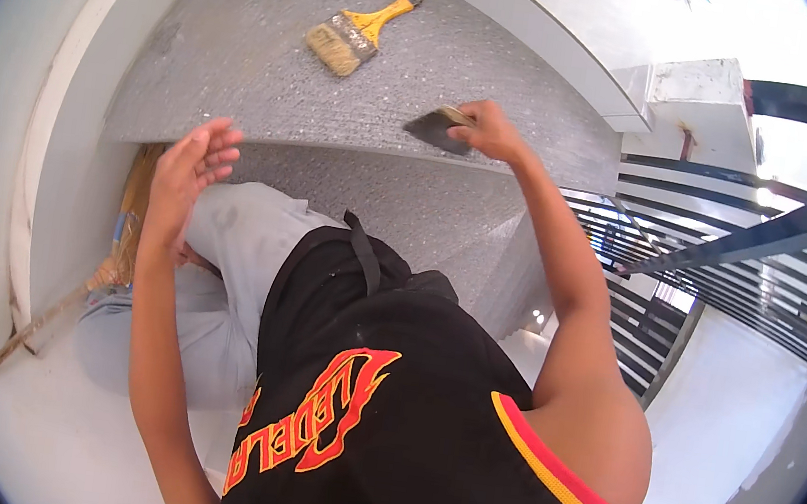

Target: Apply grout or adhesive finishing to the tiles on a staircase using a brush and trowel.

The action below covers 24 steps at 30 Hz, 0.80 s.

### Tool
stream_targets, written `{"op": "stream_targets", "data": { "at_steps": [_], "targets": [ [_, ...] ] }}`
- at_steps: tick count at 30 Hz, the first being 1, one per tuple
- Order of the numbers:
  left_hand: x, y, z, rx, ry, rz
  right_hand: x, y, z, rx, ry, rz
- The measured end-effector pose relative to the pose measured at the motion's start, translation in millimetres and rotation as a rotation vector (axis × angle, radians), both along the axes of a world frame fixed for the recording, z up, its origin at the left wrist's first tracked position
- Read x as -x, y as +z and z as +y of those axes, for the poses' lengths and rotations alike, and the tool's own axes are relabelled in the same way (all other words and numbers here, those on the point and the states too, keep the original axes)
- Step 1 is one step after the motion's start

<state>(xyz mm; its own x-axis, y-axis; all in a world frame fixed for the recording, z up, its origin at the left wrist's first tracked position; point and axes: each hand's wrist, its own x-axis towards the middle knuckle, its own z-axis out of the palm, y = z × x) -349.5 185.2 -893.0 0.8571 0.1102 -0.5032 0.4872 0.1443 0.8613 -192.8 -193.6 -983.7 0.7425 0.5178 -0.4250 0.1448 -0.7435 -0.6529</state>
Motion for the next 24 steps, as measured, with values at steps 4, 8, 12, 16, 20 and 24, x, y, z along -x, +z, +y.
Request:
{"op": "stream_targets", "data": {
  "at_steps": [4, 8, 12, 16, 20, 24],
  "targets": [
    [4, 3, 7, -0.014, 0.058, -0.009, -2, -2, 1, 0.073, 0.079, -0.090],
    [5, 4, 6, -0.044, 0.039, -0.004, 3, 4, 15, 0.131, 0.096, -0.177],
    [4, 5, 4, -0.079, 0.017, 0.002, 2, 5, 19, 0.191, 0.106, -0.127],
    [4, 4, 8, -0.092, -0.004, -0.020, 6, 8, 25, 0.180, 0.090, -0.147],
    [3, 5, 10, -0.083, 0.013, -0.044, 11, -2, 24, 0.203, 0.281, -0.140],
    [2, 8, 11, -0.123, 0.012, -0.024, 9, -13, 20, 0.169, 0.203, -0.183]
  ]
}}
